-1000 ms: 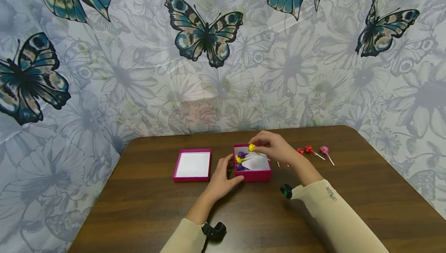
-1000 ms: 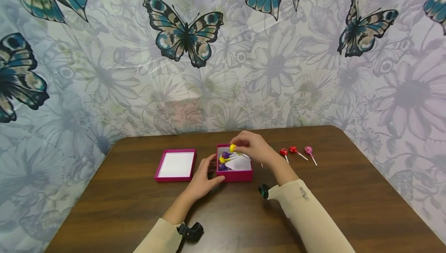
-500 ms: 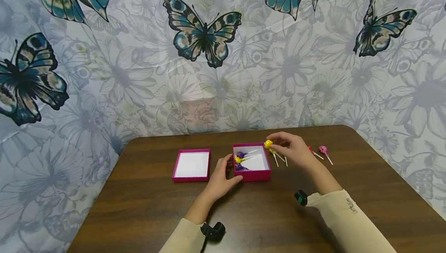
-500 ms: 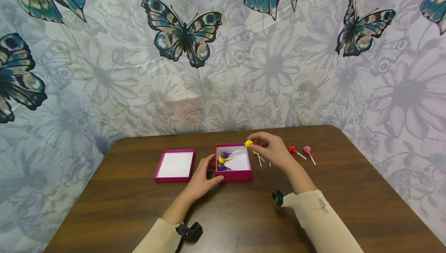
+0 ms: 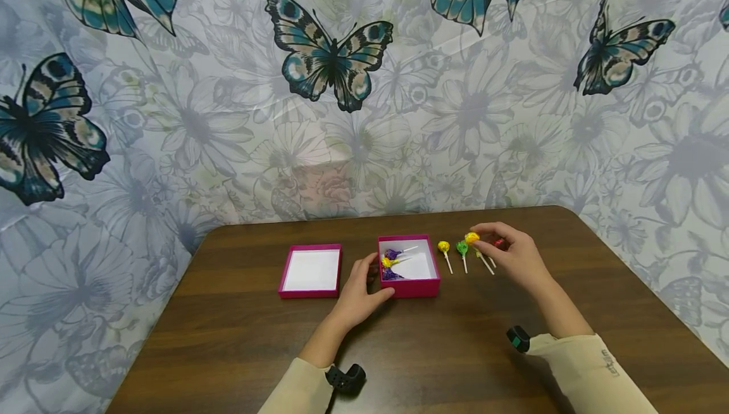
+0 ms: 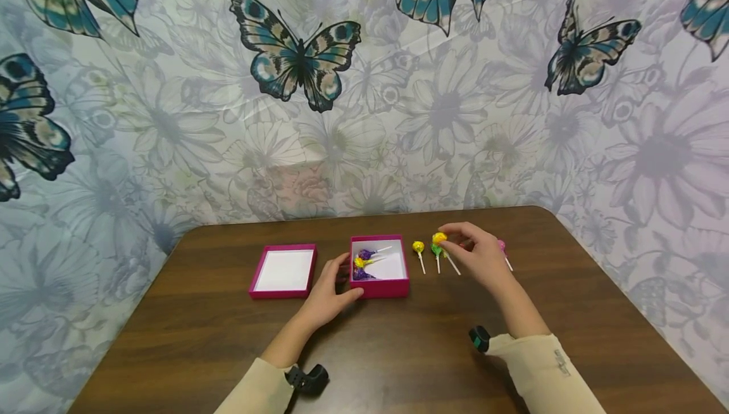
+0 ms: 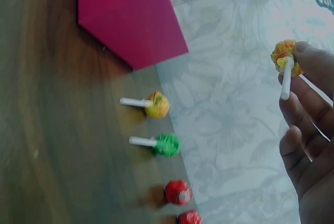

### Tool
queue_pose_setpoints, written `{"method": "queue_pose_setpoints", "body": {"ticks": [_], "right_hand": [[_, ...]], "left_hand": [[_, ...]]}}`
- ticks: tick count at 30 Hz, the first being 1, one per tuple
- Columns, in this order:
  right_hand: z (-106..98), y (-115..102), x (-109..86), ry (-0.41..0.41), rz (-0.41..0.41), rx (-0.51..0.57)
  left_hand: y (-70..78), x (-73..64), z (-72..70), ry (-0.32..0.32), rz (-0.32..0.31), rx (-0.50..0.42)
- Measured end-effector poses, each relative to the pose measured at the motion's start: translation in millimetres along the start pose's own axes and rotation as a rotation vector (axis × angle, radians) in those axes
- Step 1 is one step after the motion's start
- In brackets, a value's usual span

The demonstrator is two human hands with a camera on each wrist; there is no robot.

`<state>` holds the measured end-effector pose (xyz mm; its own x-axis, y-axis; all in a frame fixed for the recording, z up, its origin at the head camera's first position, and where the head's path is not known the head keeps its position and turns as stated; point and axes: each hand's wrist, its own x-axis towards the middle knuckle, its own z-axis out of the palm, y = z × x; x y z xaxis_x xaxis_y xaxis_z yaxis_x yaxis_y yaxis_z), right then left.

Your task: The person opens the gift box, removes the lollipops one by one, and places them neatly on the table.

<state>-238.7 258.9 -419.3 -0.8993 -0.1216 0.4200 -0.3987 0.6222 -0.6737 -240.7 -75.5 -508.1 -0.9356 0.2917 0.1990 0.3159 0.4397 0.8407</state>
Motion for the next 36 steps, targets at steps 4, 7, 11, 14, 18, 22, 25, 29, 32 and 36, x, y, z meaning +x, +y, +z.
{"method": "queue_pose_setpoints", "body": {"ticks": [4, 7, 11, 14, 18, 22, 25, 29, 32, 36], "right_hand": [[-5, 7, -9.0, 0.052, 0.007, -0.025], [-10, 11, -15.7, 0.09, 0.011, -0.029], [-15, 17, -24.1, 0.121, 0.013, -0.034], [-19, 22, -29.9, 0.141, 0.021, -0.027], [-26, 26, -37.3, 0.172, 0.055, -0.018], [-34, 29, -46.3, 0.201, 0.106, -0.015], [-38, 33, -53.8, 0.216, 0.152, 0.003], [-39, 44, -60.5, 0.226, 0.198, 0.03], [-38, 51, -63.6, 0.251, 0.215, 0.05], [-39, 59, -68.8, 0.269, 0.232, 0.048]], "left_hand": [[-0.1, -0.3, -0.2, 0.004, -0.003, 0.004], [-0.3, 0.0, 0.1, 0.005, -0.001, 0.009], [-0.4, -0.1, 0.4, 0.003, 0.0, 0.007], [-0.4, -0.3, 0.2, 0.003, 0.005, 0.005], [-0.5, -0.3, -0.1, 0.0, 0.004, 0.004], [-1.5, 0.2, 0.0, -0.009, -0.001, 0.011], [-3.0, 0.0, 0.4, -0.008, 0.005, 0.026], [-3.5, -0.2, 0.4, -0.004, -0.008, 0.029], [-2.5, 0.0, 0.1, -0.009, -0.027, 0.022], [-0.8, -0.6, -0.4, -0.015, -0.031, 0.015]]}}
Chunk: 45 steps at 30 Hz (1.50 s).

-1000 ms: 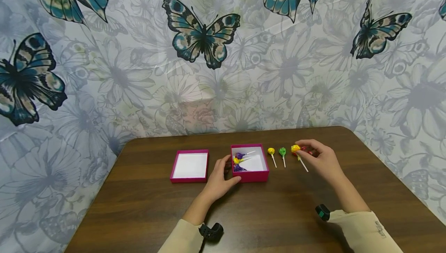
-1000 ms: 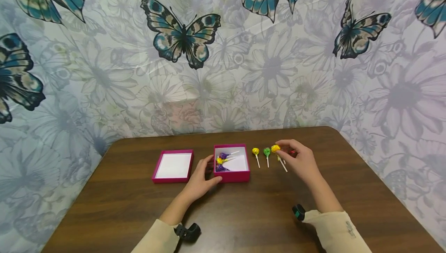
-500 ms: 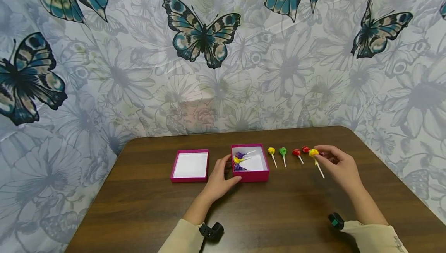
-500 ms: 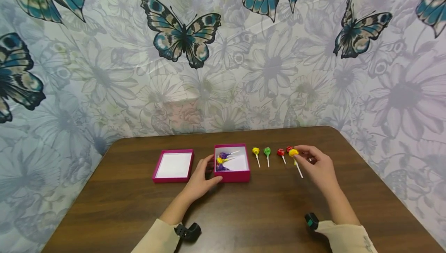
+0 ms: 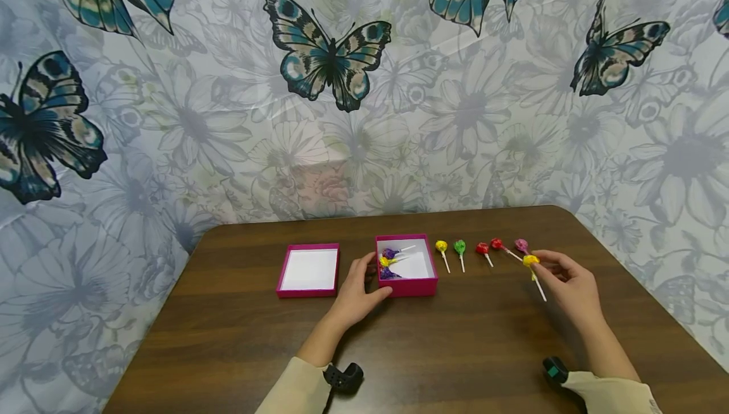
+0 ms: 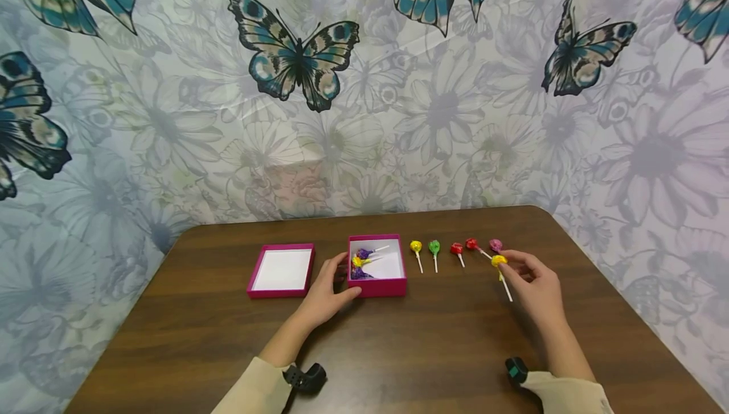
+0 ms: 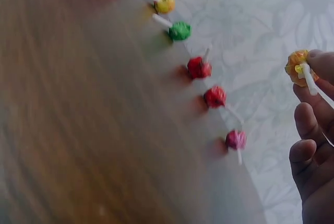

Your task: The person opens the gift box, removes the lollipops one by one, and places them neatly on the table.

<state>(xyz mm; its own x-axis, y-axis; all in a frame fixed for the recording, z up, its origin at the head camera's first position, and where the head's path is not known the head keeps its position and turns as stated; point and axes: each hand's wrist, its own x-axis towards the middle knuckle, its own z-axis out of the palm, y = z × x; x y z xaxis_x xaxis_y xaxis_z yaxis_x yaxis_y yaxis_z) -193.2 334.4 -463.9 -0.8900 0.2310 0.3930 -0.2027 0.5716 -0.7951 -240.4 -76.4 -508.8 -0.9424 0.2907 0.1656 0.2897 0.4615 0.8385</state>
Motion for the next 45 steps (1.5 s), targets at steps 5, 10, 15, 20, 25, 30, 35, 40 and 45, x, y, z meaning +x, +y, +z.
{"method": "queue_pose_setpoints", "body": {"ticks": [5, 10, 15, 20, 25, 30, 35, 40, 45], "right_hand": [[-4, 13, -2.9, -0.009, 0.044, -0.061], [-9, 25, -5.0, -0.027, 0.092, -0.136], [-10, 32, -6.6, -0.033, 0.122, -0.18], [-10, 36, -7.5, -0.047, 0.132, -0.212], [-10, 43, -7.6, -0.072, 0.096, -0.293], [-8, 46, -6.4, -0.068, 0.061, -0.349], [-6, 47, -6.8, -0.07, 0.063, -0.36], [-6, 47, -8.2, -0.072, 0.07, -0.368], [-7, 47, -8.9, -0.069, 0.068, -0.367]], "left_hand": [[-0.3, -0.5, -1.2, 0.003, -0.009, 0.003], [-2.0, 0.4, 0.6, 0.006, 0.015, -0.002], [-0.7, 0.2, 0.2, 0.007, 0.014, -0.006], [-0.5, 1.0, -0.2, 0.005, 0.021, -0.002], [-1.3, 0.8, 0.2, 0.01, 0.033, -0.001], [-1.5, 0.2, -0.1, 0.01, 0.033, -0.002], [-2.1, -0.5, -0.3, 0.01, 0.028, 0.01], [-2.8, -0.7, 0.0, 0.006, 0.023, 0.027], [-1.3, 0.0, 0.7, 0.001, -0.002, 0.018]]}}
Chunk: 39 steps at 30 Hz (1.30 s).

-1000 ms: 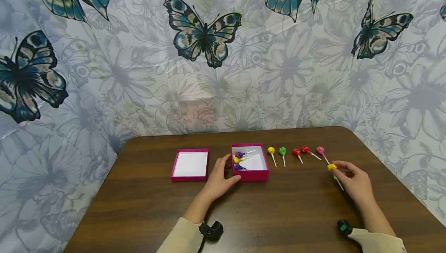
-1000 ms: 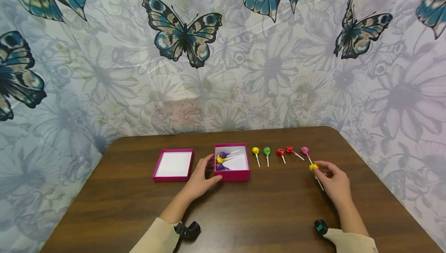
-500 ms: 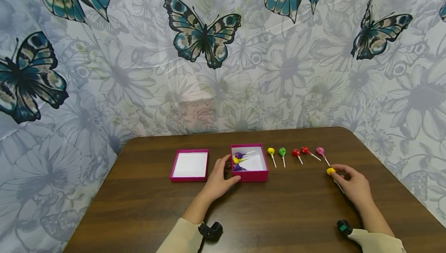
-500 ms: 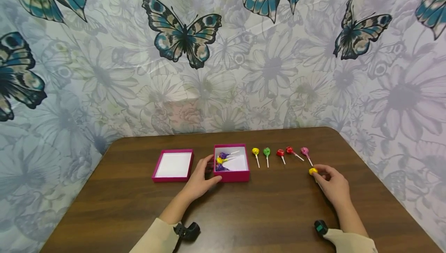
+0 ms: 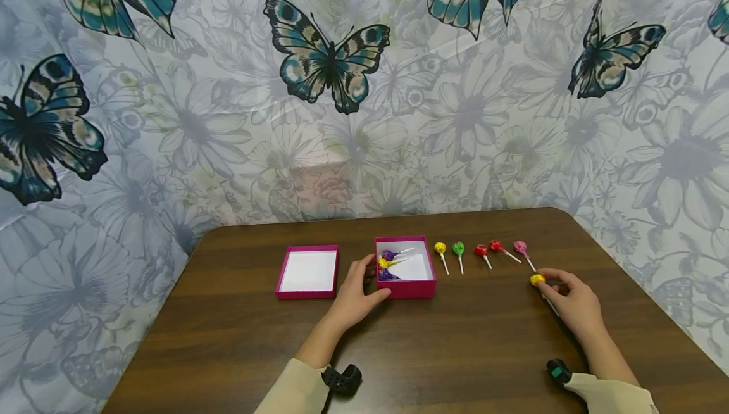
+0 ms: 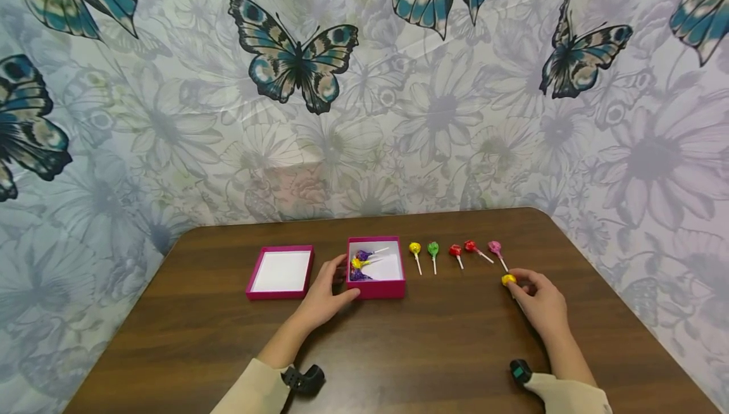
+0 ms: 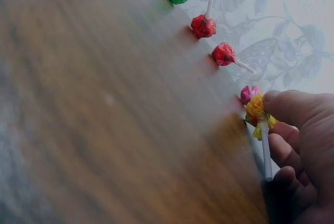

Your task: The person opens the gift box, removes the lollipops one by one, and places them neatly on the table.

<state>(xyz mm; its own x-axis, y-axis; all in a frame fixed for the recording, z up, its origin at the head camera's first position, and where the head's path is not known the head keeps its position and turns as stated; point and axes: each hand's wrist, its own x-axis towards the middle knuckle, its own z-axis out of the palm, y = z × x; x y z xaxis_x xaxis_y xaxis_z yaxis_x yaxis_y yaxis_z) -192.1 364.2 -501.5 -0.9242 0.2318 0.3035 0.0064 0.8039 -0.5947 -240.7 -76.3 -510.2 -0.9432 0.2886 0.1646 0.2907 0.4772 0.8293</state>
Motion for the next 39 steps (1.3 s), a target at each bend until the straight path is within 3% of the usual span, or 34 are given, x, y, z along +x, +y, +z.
{"method": "queue_pose_setpoints", "body": {"ticks": [13, 30, 39], "right_hand": [[1, 0, 0.9, 0.035, -0.041, 0.02], [0, 0, 1.0, 0.044, -0.034, -0.007], [-6, -11, 8.6, 0.209, -0.043, -0.034]], "left_hand": [[-0.2, 0.5, 0.6, 0.005, 0.016, 0.0], [-1.3, 1.3, 1.1, -0.005, 0.012, -0.006], [-0.2, 0.5, -0.1, 0.0, 0.023, -0.011]]}}
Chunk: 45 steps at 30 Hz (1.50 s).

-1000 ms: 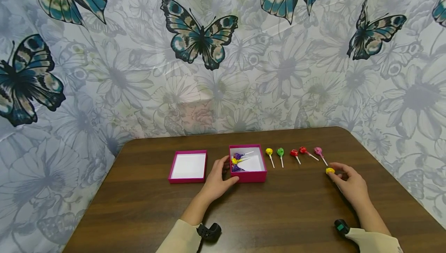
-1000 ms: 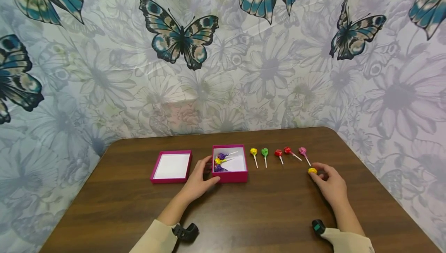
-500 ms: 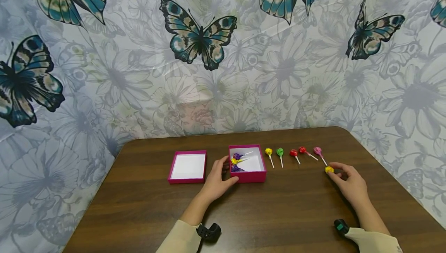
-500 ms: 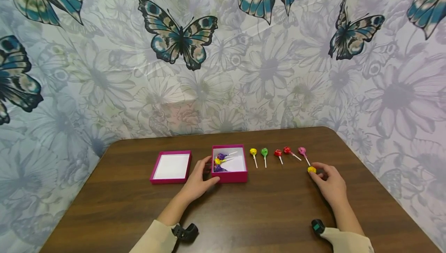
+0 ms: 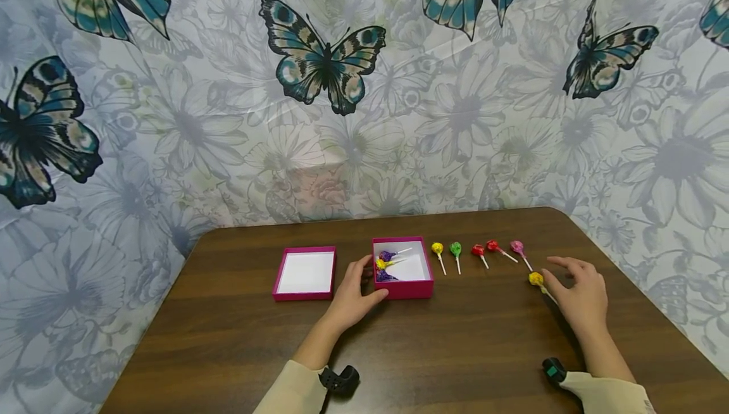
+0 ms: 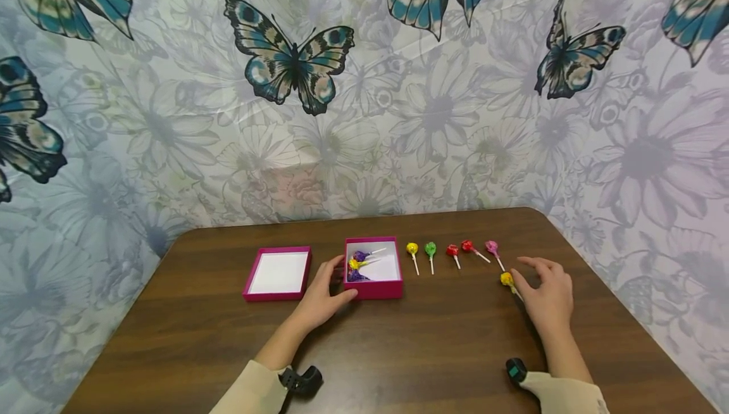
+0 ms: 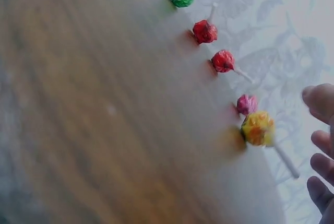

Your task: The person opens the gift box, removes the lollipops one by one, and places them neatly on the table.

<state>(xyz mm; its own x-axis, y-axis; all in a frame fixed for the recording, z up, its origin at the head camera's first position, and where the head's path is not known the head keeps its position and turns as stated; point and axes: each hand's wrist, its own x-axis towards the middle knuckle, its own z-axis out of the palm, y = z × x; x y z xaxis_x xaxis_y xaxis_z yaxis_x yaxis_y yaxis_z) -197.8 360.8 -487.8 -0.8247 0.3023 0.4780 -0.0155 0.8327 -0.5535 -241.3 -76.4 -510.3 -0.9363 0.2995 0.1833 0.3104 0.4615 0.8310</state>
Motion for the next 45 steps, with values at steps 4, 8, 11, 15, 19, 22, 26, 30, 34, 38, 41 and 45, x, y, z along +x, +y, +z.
{"method": "queue_pose_setpoints", "body": {"ticks": [4, 8, 11, 15, 19, 22, 26, 30, 34, 38, 41, 45], "right_hand": [[-1, -17, 4.7, 0.028, -0.027, 0.013], [0, -37, 11.3, 0.025, -0.092, 0.038], [3, -52, 18.0, 0.018, -0.157, 0.065], [11, -72, 26.3, -0.002, -0.255, 0.107], [19, -91, 29.6, -0.036, -0.332, 0.147], [27, -105, 30.4, -0.07, -0.369, 0.172], [42, -122, 32.7, -0.127, -0.411, 0.201], [58, -140, 32.8, -0.218, -0.43, 0.219], [72, -157, 31.5, -0.319, -0.429, 0.212], [84, -169, 29.3, -0.399, -0.435, 0.205], [92, -175, 26.6, -0.43, -0.455, 0.217], [102, -182, 21.3, -0.467, -0.481, 0.256]], "left_hand": [[-0.1, -1.8, -0.4, 0.0, -0.023, -0.002], [0.6, -1.4, -0.4, 0.004, -0.02, 0.0], [1.4, -0.4, -0.6, 0.004, -0.004, -0.007], [1.9, 0.5, -0.7, 0.0, 0.003, -0.017], [1.7, 0.7, 0.2, -0.008, -0.004, -0.014], [1.5, 0.7, 0.7, -0.011, -0.011, -0.011], [0.9, 1.2, 0.6, -0.005, 0.0, -0.012], [0.0, 1.1, 0.5, 0.001, 0.01, -0.014], [-0.2, 0.9, -0.4, 0.002, 0.003, -0.013], [-0.1, 1.3, -0.3, 0.0, -0.012, -0.007], [0.3, 1.7, -0.2, -0.002, -0.016, -0.003], [0.7, 1.4, -0.8, -0.007, -0.024, 0.004]]}}
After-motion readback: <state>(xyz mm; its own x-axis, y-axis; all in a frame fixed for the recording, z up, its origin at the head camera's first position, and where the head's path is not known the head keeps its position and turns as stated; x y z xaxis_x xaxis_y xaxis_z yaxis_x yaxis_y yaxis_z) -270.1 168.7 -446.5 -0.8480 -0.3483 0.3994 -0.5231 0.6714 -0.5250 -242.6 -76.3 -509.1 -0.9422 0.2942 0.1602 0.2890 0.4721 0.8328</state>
